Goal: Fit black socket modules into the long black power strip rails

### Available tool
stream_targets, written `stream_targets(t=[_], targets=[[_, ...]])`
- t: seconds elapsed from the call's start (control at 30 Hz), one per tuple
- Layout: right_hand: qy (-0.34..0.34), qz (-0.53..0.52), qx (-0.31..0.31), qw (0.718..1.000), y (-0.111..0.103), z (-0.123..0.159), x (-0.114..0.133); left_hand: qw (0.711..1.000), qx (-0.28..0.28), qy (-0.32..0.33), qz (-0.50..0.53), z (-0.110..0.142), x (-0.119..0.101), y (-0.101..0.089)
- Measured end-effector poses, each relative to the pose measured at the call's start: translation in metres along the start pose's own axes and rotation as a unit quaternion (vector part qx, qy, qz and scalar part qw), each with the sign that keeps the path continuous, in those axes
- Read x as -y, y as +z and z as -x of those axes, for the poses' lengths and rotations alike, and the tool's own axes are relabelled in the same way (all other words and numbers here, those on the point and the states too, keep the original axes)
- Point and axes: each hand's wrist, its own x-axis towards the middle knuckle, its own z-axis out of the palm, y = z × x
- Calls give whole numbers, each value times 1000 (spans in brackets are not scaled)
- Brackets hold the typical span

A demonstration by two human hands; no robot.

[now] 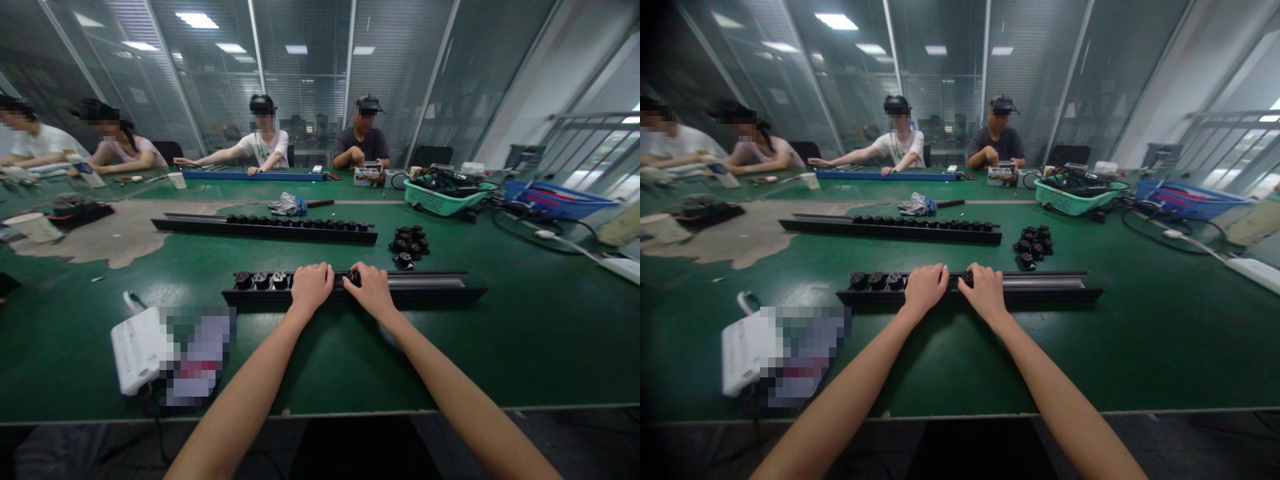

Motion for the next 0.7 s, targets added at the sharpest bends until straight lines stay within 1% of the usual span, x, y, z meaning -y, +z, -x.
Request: stream_targets(t=[0.17, 0.37, 0.57, 0.7], targets=[[5, 2, -1, 1000, 1, 0, -2, 1000, 4, -3, 3, 0, 0, -1], [11, 2, 2, 1000, -1, 0, -4, 1000, -11, 5, -6, -1, 1, 2], [14, 4, 3, 1000, -2, 0, -4, 1000, 2, -8, -6, 0, -1, 0], [16, -4, 5, 1000, -3, 0, -4, 1000, -3, -1, -5, 0, 0, 0]])
